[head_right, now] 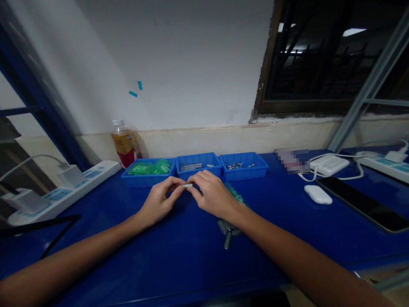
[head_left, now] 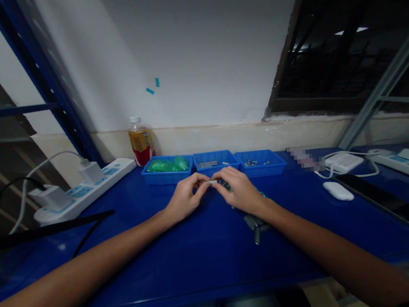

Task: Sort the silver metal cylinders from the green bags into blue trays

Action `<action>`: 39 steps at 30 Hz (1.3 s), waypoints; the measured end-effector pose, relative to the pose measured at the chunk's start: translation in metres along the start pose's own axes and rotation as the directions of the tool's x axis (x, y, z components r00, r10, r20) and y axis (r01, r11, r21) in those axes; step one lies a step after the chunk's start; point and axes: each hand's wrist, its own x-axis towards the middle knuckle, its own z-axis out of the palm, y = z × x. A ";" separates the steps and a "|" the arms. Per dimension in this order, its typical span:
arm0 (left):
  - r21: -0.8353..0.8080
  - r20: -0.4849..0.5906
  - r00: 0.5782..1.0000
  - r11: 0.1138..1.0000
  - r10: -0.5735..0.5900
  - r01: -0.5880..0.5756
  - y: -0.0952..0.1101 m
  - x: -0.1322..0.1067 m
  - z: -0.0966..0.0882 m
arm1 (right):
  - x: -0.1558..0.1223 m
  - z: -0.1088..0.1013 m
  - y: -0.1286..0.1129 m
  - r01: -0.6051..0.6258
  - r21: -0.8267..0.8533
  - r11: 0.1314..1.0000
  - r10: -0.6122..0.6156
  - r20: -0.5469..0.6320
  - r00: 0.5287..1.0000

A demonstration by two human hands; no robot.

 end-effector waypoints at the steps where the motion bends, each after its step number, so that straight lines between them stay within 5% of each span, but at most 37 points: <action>1: 0.015 0.018 1.000 1.000 -0.005 0.005 -0.001 0.000 0.000 | 0.004 -0.004 0.005 0.023 -0.041 0.999 -0.022 0.014 1.000; 3: 0.078 0.068 0.997 0.997 0.019 -0.025 0.000 -0.001 0.000 | 0.019 -0.014 0.022 -0.012 -0.138 0.990 0.017 0.032 0.999; 6: 0.193 0.273 0.949 0.957 0.159 -0.216 0.005 -0.003 -0.001 | 0.051 -0.023 0.056 -0.197 -0.324 0.925 0.256 0.151 0.955; 10: 0.226 0.527 0.813 0.881 0.249 -0.416 0.012 -0.003 -0.002 | 0.090 -0.013 0.088 -0.240 -0.443 0.864 0.459 0.495 0.738; 15: 0.250 0.514 0.838 0.904 0.180 -0.347 0.013 -0.001 -0.002 | 0.108 0.011 0.094 -0.194 -0.465 0.864 0.460 0.573 0.678; 20: 0.263 0.420 0.896 0.926 0.141 -0.269 0.008 -0.003 0.001 | 0.107 0.007 0.085 -0.196 -0.463 0.864 0.436 0.496 0.751; 26: 0.285 0.258 0.954 0.931 0.154 -0.227 -0.001 -0.003 0.003 | 0.041 -0.013 0.035 -0.156 -0.200 0.967 0.177 0.094 0.980; 29: 0.266 0.174 0.970 0.941 0.168 -0.211 0.001 -0.002 0.003 | 0.000 -0.014 0.005 0.041 -0.119 0.992 -0.028 0.113 0.993; 35: -0.066 0.068 0.998 0.998 0.014 -0.010 0.008 -0.002 0.009 | -0.015 -0.003 -0.014 0.074 -0.108 0.991 -0.063 0.095 0.993; 39: -0.192 0.093 0.995 0.980 -0.038 0.056 0.009 -0.004 0.010 | -0.012 0.002 -0.011 0.030 -0.024 0.999 -0.030 0.017 0.999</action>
